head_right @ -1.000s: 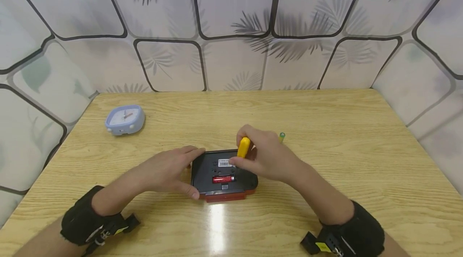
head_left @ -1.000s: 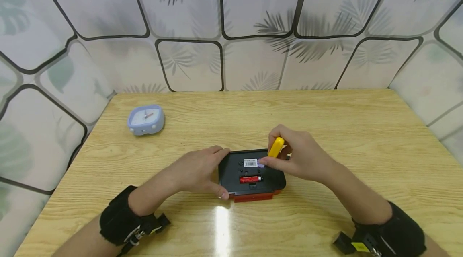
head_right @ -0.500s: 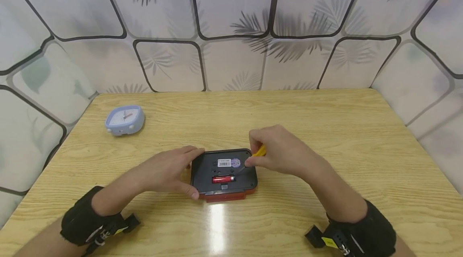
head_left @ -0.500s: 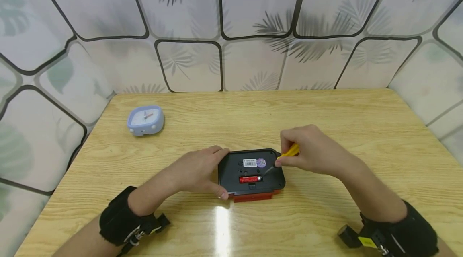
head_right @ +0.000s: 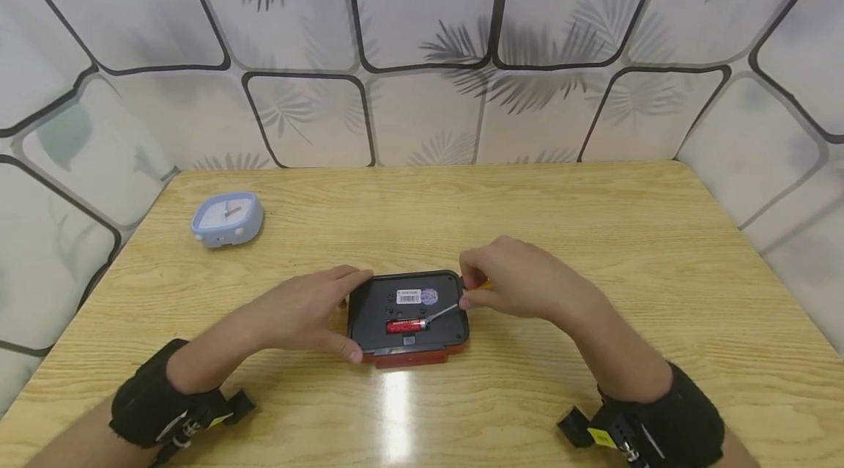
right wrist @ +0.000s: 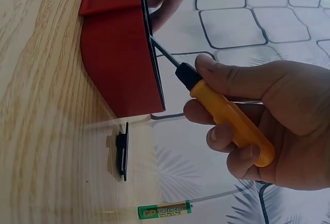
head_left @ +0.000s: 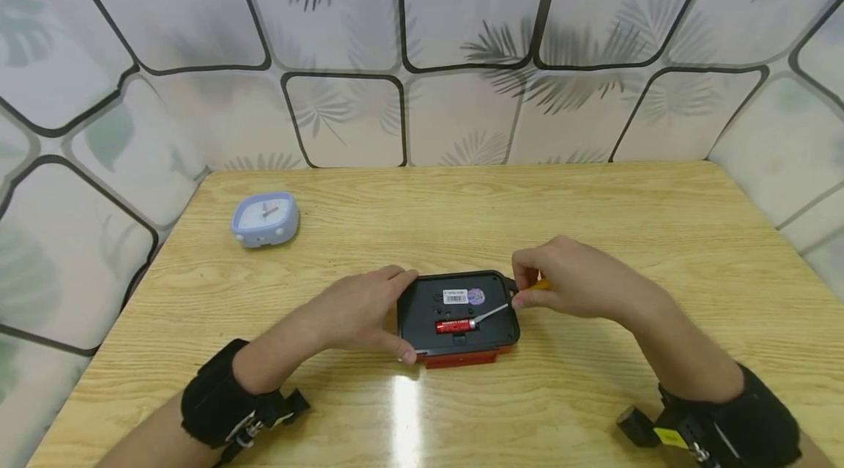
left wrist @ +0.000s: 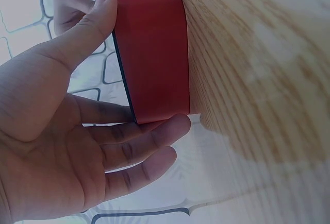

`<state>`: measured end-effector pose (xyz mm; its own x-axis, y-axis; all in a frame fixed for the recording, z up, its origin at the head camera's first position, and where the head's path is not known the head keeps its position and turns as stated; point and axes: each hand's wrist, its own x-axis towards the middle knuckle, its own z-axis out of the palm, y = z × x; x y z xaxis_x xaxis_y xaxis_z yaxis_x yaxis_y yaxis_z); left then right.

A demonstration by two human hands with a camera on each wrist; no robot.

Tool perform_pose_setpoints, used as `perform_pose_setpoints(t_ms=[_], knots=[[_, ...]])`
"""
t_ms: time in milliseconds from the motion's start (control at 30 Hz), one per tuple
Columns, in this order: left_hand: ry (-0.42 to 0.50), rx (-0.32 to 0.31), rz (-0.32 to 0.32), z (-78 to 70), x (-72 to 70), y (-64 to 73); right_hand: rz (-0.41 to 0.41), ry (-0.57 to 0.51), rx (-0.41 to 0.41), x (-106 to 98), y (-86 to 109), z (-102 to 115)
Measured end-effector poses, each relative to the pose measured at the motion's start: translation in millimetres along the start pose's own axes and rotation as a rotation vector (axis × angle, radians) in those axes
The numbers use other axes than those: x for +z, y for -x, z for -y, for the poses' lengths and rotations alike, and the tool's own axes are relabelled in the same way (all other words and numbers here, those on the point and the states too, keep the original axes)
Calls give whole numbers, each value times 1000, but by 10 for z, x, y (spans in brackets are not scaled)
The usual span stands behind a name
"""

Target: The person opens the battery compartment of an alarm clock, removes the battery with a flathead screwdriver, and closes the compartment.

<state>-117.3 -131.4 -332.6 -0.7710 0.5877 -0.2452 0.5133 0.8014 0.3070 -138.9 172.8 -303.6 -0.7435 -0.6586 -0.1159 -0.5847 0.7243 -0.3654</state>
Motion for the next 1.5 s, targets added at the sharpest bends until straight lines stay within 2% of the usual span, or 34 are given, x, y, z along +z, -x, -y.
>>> perform_pose_setpoints(t_ms=[100,267,333,433,667,833,1000,1167,1267,1433,1500], knots=[[2,-1,-2,4,2,0,41,-11,7,24,-6,-15],[-1,0,-3,8,6,-3,156,-44,25,64,-12,-23],[-4,-2,-3,4,4,-3,174,-41,24,71,-13,-23],[-6,-6,-3,2,3,-3,159,-23,6,71,-12,-24],[-8,-7,-3,-3,-2,-3,58,64,-82,25,8,-11],[-4,0,-4,0,0,-3,-24,99,-83,-22,29,38],[0,-1,-2,-5,-1,0,-53,87,-100,-43,44,60],[-3,-5,-1,-1,-2,-7,-91,42,-176,-50,49,56],[-3,-2,-3,2,-1,-7,-182,-28,-245,-48,48,52],[2,1,-4,3,4,-5,-390,-126,-366,-25,33,54],[5,4,-4,4,5,-7,-436,-149,-392,-15,24,57]])
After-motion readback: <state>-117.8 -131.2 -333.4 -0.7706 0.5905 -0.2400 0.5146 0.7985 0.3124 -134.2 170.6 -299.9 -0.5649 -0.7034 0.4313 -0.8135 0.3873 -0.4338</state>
